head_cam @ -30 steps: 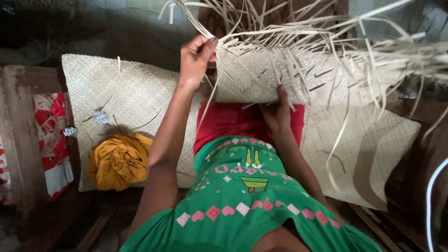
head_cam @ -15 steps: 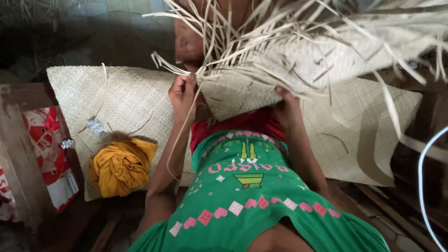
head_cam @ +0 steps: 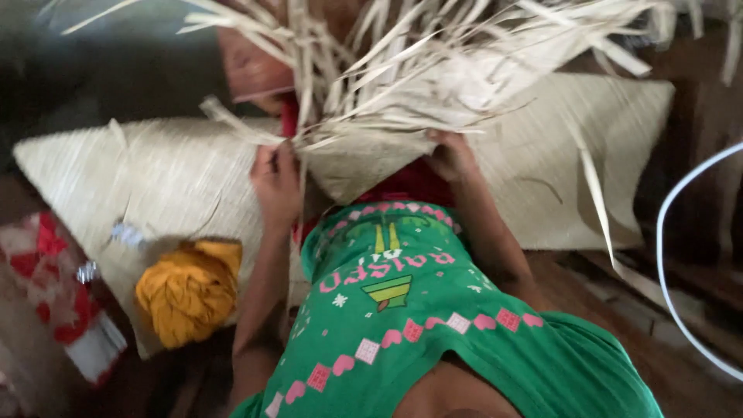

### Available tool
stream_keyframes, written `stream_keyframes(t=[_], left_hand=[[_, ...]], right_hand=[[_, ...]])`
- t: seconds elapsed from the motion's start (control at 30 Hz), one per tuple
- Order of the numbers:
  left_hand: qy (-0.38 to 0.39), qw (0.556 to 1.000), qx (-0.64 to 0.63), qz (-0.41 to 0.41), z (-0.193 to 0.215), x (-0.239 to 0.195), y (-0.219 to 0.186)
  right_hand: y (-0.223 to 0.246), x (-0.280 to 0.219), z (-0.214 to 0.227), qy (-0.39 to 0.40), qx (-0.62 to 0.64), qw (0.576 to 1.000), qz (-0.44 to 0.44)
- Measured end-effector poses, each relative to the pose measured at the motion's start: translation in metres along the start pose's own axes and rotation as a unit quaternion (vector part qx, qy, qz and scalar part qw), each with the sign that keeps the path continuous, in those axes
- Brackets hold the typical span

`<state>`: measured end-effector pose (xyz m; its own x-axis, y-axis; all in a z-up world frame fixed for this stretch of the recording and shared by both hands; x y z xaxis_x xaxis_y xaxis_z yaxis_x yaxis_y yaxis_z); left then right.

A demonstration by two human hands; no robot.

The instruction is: The person weaves a basket by hand, interlacing dried palm strips through a partially completed basket base resting on their lap. They repeatedly pull and tighten the strips to form the woven pattern.

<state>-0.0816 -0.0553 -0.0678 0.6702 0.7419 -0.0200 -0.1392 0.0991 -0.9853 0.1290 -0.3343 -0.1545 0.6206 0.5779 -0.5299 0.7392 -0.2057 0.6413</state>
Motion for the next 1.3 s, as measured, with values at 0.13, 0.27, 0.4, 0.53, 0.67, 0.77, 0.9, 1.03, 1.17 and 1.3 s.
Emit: stream_keyframes(t=[0.13,0.27,0.4,0.53,0.67,0.77,0.9,1.03,1.17,1.3], left_hand=[[0.008,0.999,-0.033,0.029,0.015,0.016,-0.007],[0.014,0.997,-0.063,0.044,0.027,0.022,0.003],[0.012,0.998,-0.062,0.012,0.03,0.017,-0.003],[-0.055,0.994,-0.089,0.014,0.03,0.027,0.005],[-0.041,0.995,-0.095,-0.006,0.026,0.027,0.001],[-0.029,0.987,-0.156,0.01,0.024,0.037,0.003],[0.069,0.982,-0.176,0.003,0.029,0.04,-0.036],[0.08,0.979,-0.174,-0.063,0.038,0.045,-0.061],[0.097,0.984,-0.107,-0.106,0.054,0.057,-0.083],[0.142,0.981,-0.093,-0.091,0.059,0.067,-0.087]], right_hand=[[-0.025,-0.006,-0.011,0.047,0.048,0.998,-0.012],[-0.04,-0.01,-0.026,0.047,0.161,0.98,-0.103],[-0.051,0.0,-0.006,0.045,0.128,0.98,-0.144],[0.032,-0.082,-0.091,0.016,-0.125,0.977,-0.173],[0.107,-0.153,-0.189,0.167,-0.747,0.637,-0.092],[0.127,-0.168,-0.253,0.298,-0.689,0.653,0.099],[0.124,-0.088,-0.337,0.341,-0.628,0.616,0.331],[0.089,-0.022,-0.352,0.395,-0.643,0.541,0.372],[0.078,-0.007,-0.341,0.349,-0.733,0.478,0.335],[0.083,-0.01,-0.337,0.359,-0.709,0.506,0.335]])
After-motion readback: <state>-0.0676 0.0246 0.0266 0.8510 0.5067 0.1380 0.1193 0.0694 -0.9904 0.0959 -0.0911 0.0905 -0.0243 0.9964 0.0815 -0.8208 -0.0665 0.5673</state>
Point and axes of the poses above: each hand's wrist, its own x-axis towards the middle knuckle, its own z-axis out of the back of the hand, y = z × x, the point moved 3 cm from there along x, towards the middle knuckle, and after that the axes turned 2 degrees about y, right-handed, at the moved point
